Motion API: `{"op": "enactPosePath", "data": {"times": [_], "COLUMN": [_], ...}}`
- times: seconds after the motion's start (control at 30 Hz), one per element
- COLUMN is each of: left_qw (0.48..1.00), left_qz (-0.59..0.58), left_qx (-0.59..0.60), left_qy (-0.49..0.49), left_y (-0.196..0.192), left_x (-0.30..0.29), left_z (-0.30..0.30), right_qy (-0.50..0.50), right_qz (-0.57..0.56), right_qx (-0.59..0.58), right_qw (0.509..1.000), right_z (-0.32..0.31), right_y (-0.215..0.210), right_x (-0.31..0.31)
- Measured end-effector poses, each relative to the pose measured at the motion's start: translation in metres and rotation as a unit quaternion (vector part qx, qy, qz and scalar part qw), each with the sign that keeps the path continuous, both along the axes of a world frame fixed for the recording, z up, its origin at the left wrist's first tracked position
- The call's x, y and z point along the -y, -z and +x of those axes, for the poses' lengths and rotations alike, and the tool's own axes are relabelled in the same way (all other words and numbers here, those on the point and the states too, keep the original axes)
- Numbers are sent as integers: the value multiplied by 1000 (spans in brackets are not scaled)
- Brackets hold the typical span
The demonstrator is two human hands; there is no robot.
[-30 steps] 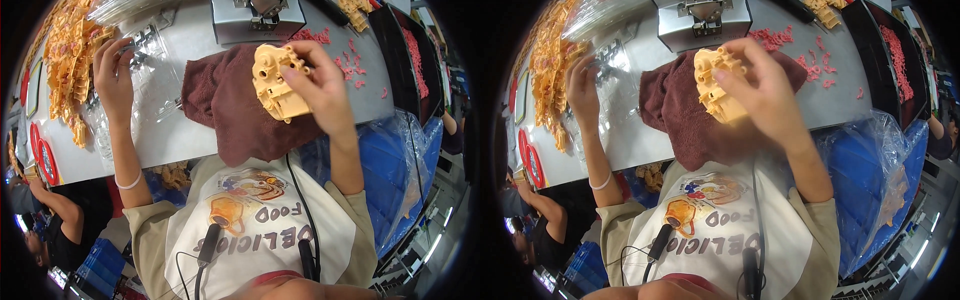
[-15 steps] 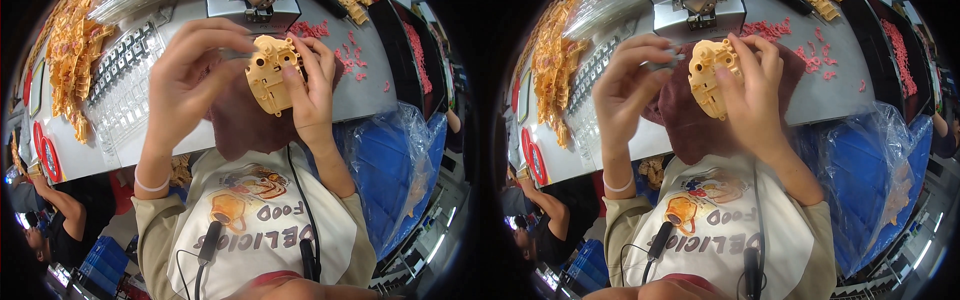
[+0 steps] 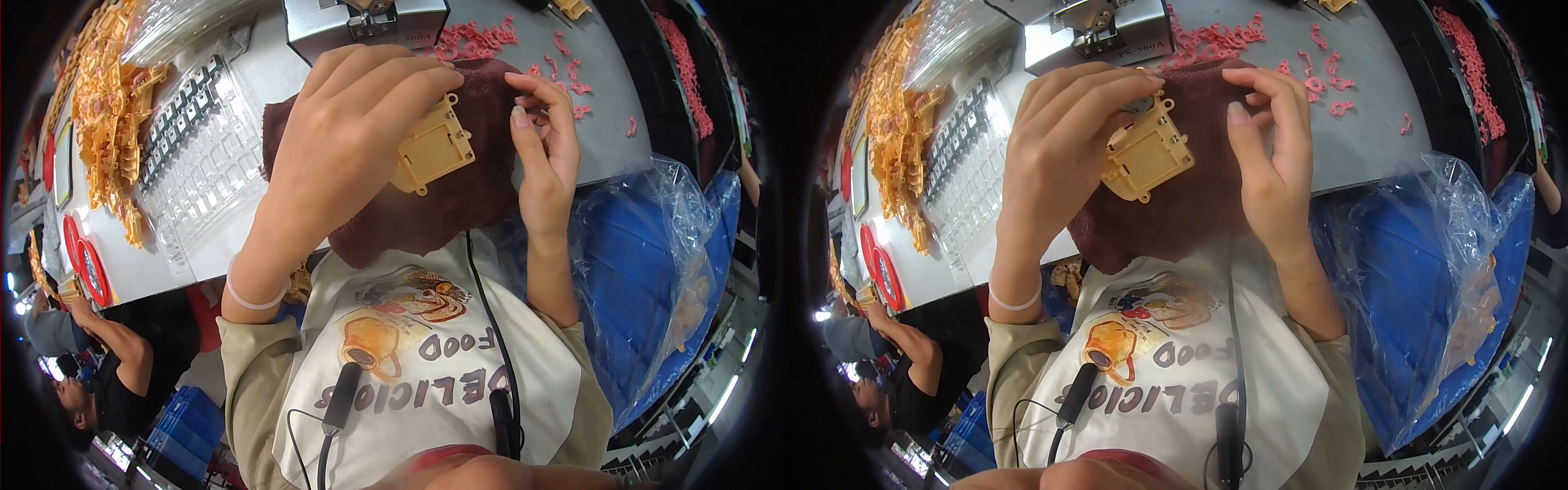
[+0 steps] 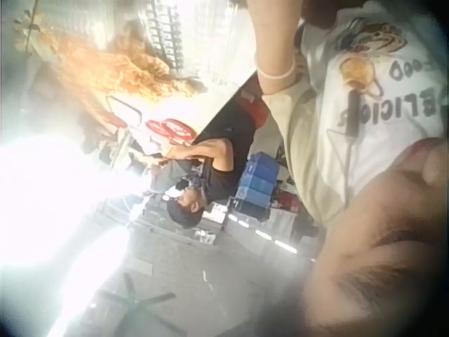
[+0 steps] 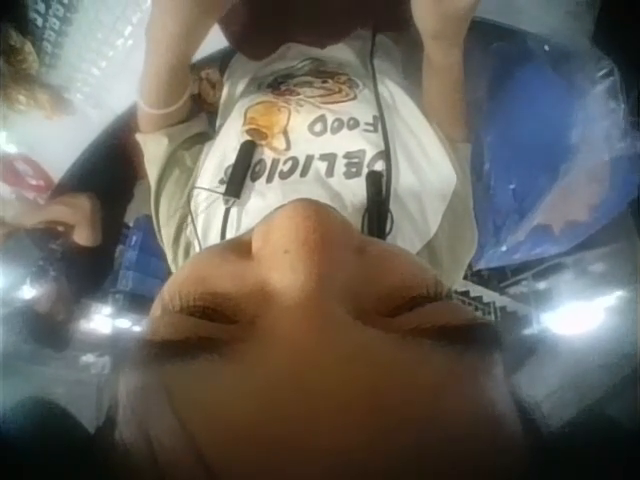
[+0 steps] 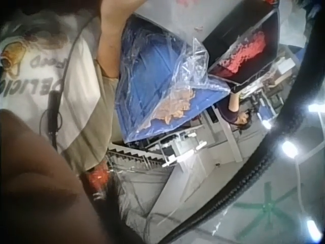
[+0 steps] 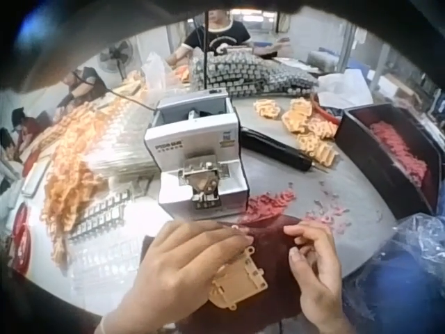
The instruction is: The person assembles small plastic toy components, including plastic toy housing, pink plastic gears, and small mechanical parts, and secures them with screws using an electric screwdriver.
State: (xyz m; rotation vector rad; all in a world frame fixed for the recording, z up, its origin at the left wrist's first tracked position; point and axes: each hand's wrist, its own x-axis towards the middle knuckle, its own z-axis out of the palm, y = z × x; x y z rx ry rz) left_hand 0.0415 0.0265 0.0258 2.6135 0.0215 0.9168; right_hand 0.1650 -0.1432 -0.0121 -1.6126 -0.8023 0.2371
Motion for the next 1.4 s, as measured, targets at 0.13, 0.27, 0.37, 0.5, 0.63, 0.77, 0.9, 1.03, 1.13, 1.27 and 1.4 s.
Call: {"op": "enactPosePath", "data": {"times": [0.13, 0.27, 0.37, 0.5, 0.63, 0.77, 0.9, 1.03, 1.13, 1.27, 1.4], "left_qw": [996, 994, 992, 986, 979, 967, 980, 990, 978, 982, 976], "left_qz": [85, 102, 125, 164, 175, 204, 129, -32, -91, -106, -103], "left_qx": [2, -1, -3, -22, -81, -141, -148, -133, -177, -147, -186], "left_qy": [17, 32, 20, -13, -67, -58, -34, -41, -68, -60, -46], "left_y": [-4, -7, -5, -11, -20, -28, -25, -10, 2, 3, 3], "left_x": [-2, -1, -1, 14, 25, 28, 20, 18, 24, 17, 14], "left_z": [0, -1, -1, -5, -6, -4, -7, -31, -35, -36, -43], "right_qy": [-19, -30, -31, -36, -38, -51, -44, -48, -63, -102, -86], "right_qz": [-2, -7, -21, -23, -21, -17, -21, -26, -21, -32, -46], "right_qx": [-18, -3, -7, 4, 54, 85, 106, 108, 151, 163, 207], "right_qw": [1000, 1000, 999, 999, 998, 995, 993, 993, 986, 981, 973], "right_z": [2, 3, 0, -2, -8, -10, -10, -15, -22, -21, 9], "right_y": [1, 3, 1, 0, -1, -1, -1, 4, 1, -3, -10], "right_x": [-1, -1, 1, -1, -3, -6, -3, -1, -4, -1, 7]}}
